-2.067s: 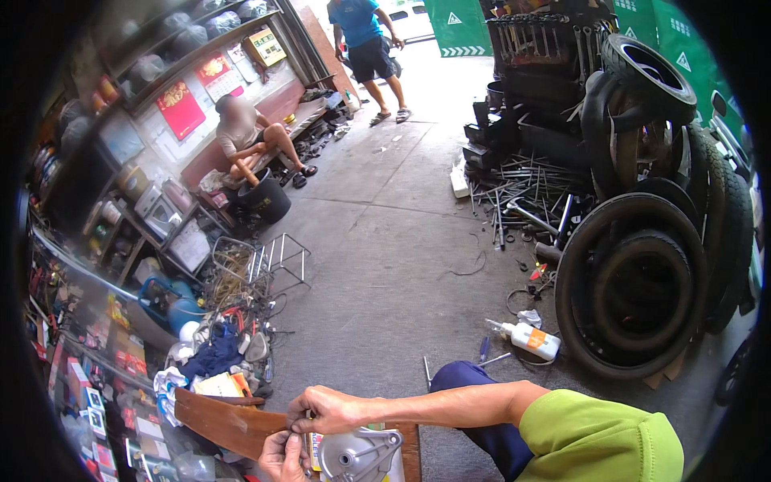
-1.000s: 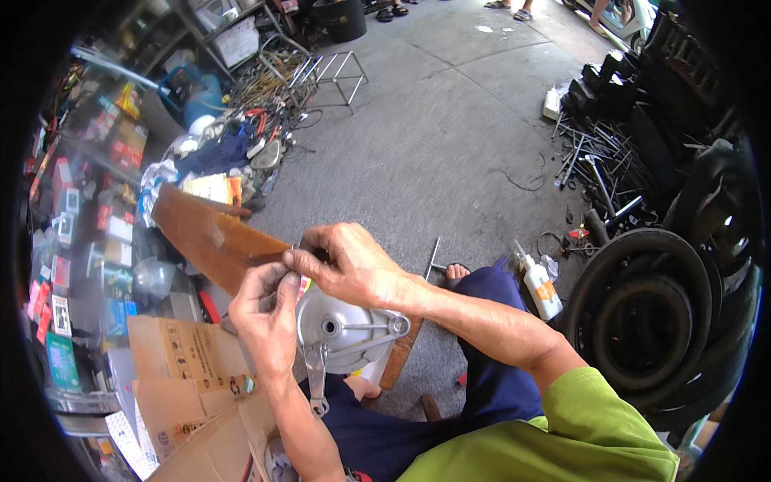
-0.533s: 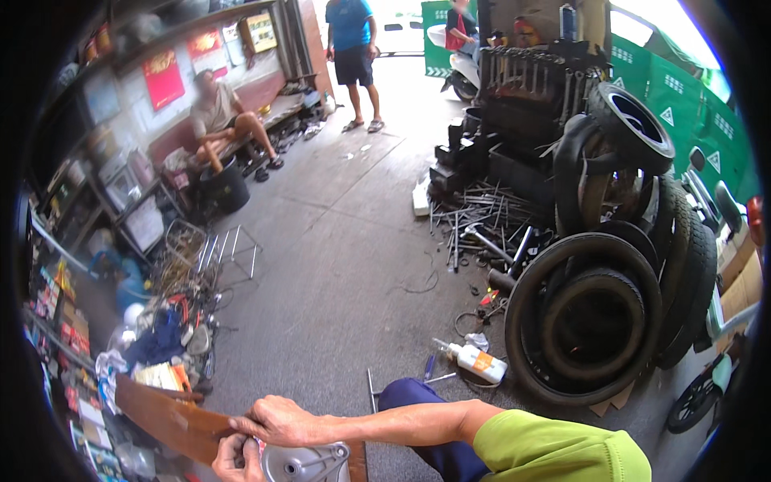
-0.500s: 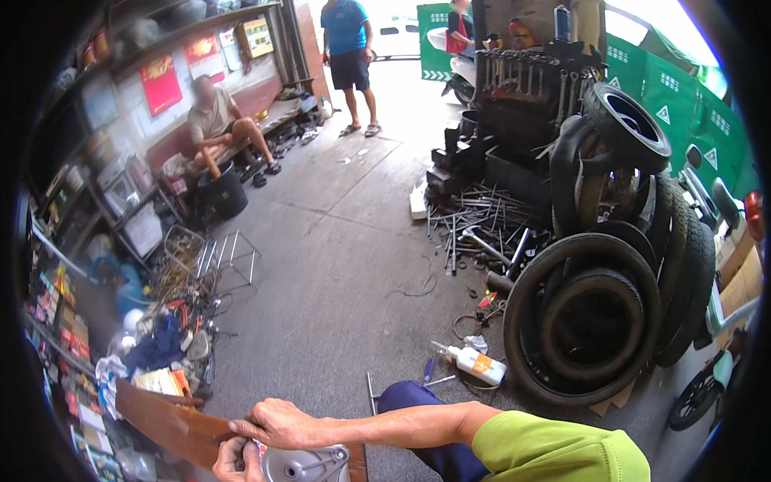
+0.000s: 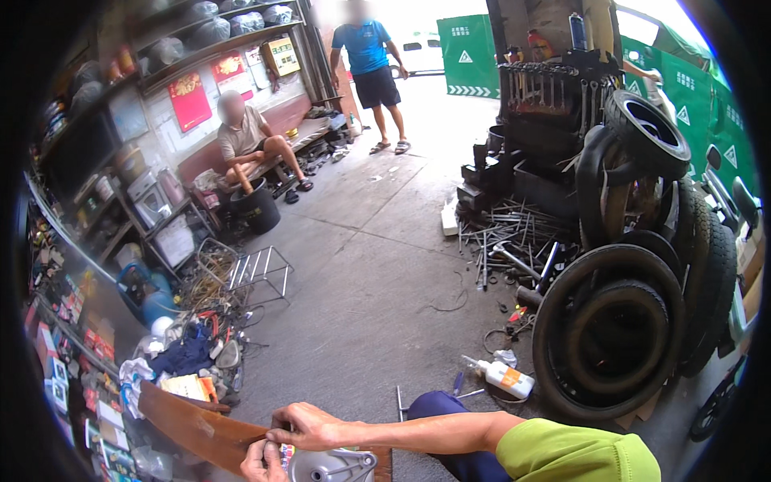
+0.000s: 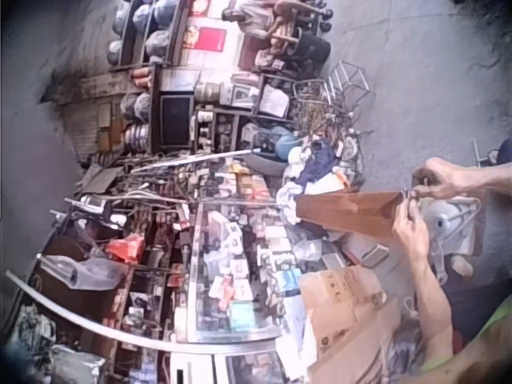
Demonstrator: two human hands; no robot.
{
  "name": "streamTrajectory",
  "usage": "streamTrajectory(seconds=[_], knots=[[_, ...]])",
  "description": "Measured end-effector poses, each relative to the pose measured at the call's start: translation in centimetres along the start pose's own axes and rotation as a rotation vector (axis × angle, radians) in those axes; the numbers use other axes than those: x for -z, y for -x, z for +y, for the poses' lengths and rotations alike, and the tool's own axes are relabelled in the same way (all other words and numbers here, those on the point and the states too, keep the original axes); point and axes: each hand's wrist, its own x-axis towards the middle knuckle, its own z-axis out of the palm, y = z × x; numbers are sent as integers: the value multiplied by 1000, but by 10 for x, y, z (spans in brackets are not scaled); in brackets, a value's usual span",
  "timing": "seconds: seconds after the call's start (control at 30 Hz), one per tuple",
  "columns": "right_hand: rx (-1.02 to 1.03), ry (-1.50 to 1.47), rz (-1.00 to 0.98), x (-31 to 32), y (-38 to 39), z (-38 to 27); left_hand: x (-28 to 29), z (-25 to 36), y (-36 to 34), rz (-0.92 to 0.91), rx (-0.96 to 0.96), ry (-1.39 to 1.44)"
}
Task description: The person sits on the floor in a cluttered workshop and works on a silver mechanical part, possibly a brake caliper. They use a small tool to manipulate a component on the part, repeatedly adjusting and inspecting it.
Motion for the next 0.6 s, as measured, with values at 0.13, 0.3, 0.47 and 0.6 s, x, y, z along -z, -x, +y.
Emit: streamTrajectory(seconds=[0.13, 0.3, 0.47, 0.6], knots=[[-23, -24, -102, 7, -3, -6, 6, 7, 0, -82, 147, 43], [-73, -329, 60, 9, -12, 11, 7, 27, 0, -89, 309, 388], [-216, -541, 179, 17, -13, 2, 8, 6, -13, 21, 445, 504], [-230, -593, 188, 15, -8, -3, 5, 5, -12, 96, 399, 483]])
